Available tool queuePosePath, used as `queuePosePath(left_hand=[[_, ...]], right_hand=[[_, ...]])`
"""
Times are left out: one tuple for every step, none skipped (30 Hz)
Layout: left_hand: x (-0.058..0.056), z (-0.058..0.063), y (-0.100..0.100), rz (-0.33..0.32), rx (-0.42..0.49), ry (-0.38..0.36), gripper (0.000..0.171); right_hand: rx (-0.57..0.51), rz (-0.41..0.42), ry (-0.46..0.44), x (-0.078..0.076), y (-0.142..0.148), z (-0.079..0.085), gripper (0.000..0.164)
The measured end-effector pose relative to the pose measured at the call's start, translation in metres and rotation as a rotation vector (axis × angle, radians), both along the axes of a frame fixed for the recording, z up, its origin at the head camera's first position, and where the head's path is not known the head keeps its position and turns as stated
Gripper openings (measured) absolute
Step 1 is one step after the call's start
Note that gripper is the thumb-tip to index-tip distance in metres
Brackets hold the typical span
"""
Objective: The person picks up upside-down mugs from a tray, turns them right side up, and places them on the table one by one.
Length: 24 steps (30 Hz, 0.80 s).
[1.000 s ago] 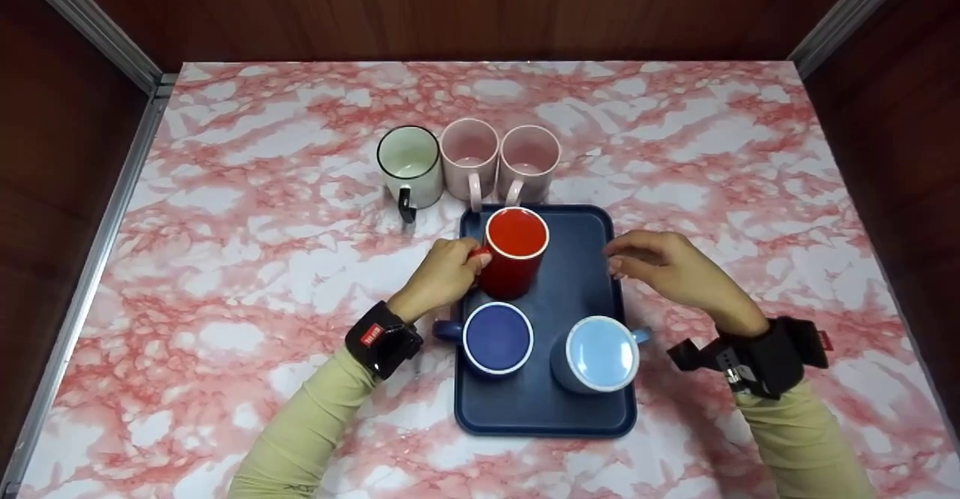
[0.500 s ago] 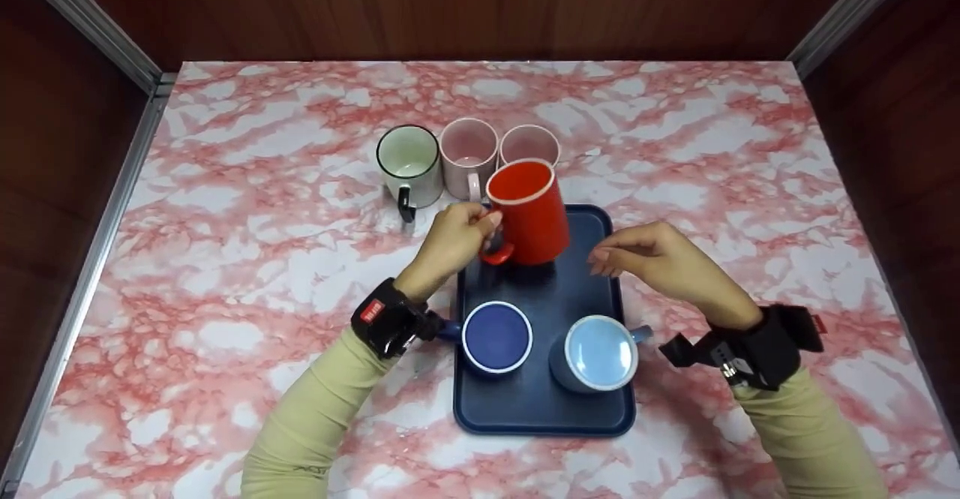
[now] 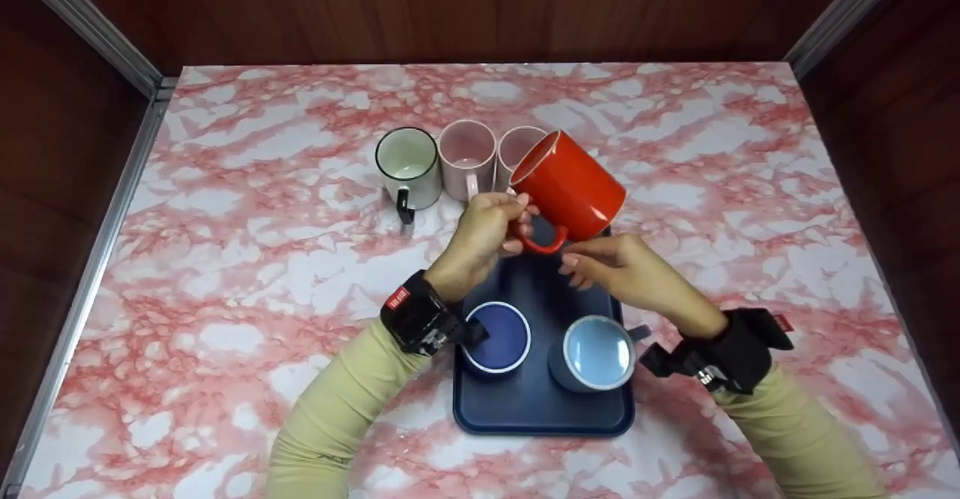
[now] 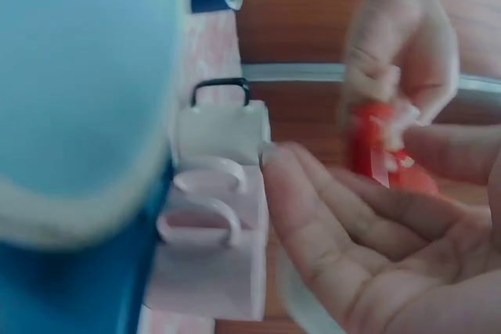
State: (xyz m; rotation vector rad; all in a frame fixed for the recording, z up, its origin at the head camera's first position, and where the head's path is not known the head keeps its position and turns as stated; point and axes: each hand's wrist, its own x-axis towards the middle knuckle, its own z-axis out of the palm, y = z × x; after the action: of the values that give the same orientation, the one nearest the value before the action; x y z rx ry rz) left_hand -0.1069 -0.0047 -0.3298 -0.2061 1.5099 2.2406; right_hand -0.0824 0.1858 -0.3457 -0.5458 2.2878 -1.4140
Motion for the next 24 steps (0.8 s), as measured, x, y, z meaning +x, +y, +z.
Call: queuePosePath(left_hand=[[0.000,0.000,0.002,0.008,0.050,-0.016,0.019],[0.001,0.000,0.003,0.016,0.092,-0.034,0.019],[0.001,0.000,0.005,0.024,0.134,-0.052,0.019],[0.001,-0.001,0.007,0.036,0.174,-0.069,0.018],[0.002,-0.001,0.009,0.049,0.209,-0.083,0.018],[0.002,-0.002,0.010,0.061,0.235,-0.096,0.017],[0.002,-0.003,0.012,0.071,0.261,-0.109,0.017],[0.003,-0.003,0.014,0.076,0.283,-0.119,0.017],[0.003,-0.004,0.015,0.079,0.295,-0.122,0.017],[0.004,-0.005,0.017,0.081,0.301,-0.124,0.017],[0.004,-0.006,0.018,0.075,0.298,-0.121,0.017],[0.004,-0.006,0.019,0.068,0.293,-0.118,0.018],[0.004,-0.006,0.020,0.062,0.289,-0.114,0.019],[0.005,-0.006,0.021,0.057,0.281,-0.111,0.019],[0.005,-0.007,0.022,0.050,0.274,-0.108,0.019],[0.005,-0.007,0.022,0.042,0.267,-0.104,0.020],[0.005,-0.007,0.023,0.030,0.254,-0.095,0.020],[0.005,-0.006,0.024,0.016,0.239,-0.084,0.020],[0.005,-0.006,0.024,0.002,0.222,-0.070,0.020],[0.005,-0.006,0.025,-0.012,0.204,-0.054,0.020],[0.006,-0.007,0.026,-0.026,0.182,-0.035,0.020],[0.006,-0.007,0.026,-0.038,0.158,-0.014,0.020],[0.006,-0.007,0.026,-0.051,0.127,0.010,0.021],[0.006,-0.007,0.026,-0.064,0.093,0.036,0.022]], right_hand=[[-0.047,-0.034,-0.043,0.001,-0.002,-0.002,0.029],[-0.102,-0.074,-0.081,0.002,-0.003,-0.004,0.032],[-0.170,-0.122,-0.118,0.003,-0.005,-0.006,0.034],[-0.239,-0.175,-0.150,0.004,-0.008,-0.007,0.035],[-0.306,-0.226,-0.169,0.006,-0.010,-0.008,0.036],[-0.365,-0.280,-0.176,0.007,-0.013,-0.009,0.034],[-0.409,-0.329,-0.172,0.009,-0.015,-0.010,0.031],[-0.439,-0.378,-0.168,0.010,-0.017,-0.010,0.027],[-0.465,-0.424,-0.166,0.011,-0.018,-0.010,0.024],[-0.490,-0.465,-0.164,0.012,-0.020,-0.010,0.020],[-0.516,-0.500,-0.164,0.012,-0.021,-0.010,0.016],[-0.547,-0.533,-0.170,0.013,-0.022,-0.010,0.013],[-0.584,-0.562,-0.180,0.014,-0.022,-0.009,0.010],[-0.619,-0.586,-0.190,0.014,-0.022,-0.008,0.009],[-0.653,-0.604,-0.198,0.014,-0.022,-0.008,0.008],[-0.685,-0.619,-0.204,0.014,-0.021,-0.007,0.008],[-0.714,-0.631,-0.207,0.014,-0.020,-0.005,0.009],[-0.742,-0.639,-0.210,0.015,-0.019,-0.004,0.009],[-0.763,-0.642,-0.205,0.014,-0.018,-0.003,0.009],[-0.776,-0.642,-0.195,0.014,-0.017,-0.002,0.008],[-0.790,-0.637,-0.186,0.014,-0.016,0.000,0.008],[-0.800,-0.632,-0.178,0.014,-0.014,0.001,0.008],[-0.807,-0.625,-0.171,0.014,-0.013,0.003,0.007],[-0.809,-0.617,-0.165,0.013,-0.012,0.004,0.007]])
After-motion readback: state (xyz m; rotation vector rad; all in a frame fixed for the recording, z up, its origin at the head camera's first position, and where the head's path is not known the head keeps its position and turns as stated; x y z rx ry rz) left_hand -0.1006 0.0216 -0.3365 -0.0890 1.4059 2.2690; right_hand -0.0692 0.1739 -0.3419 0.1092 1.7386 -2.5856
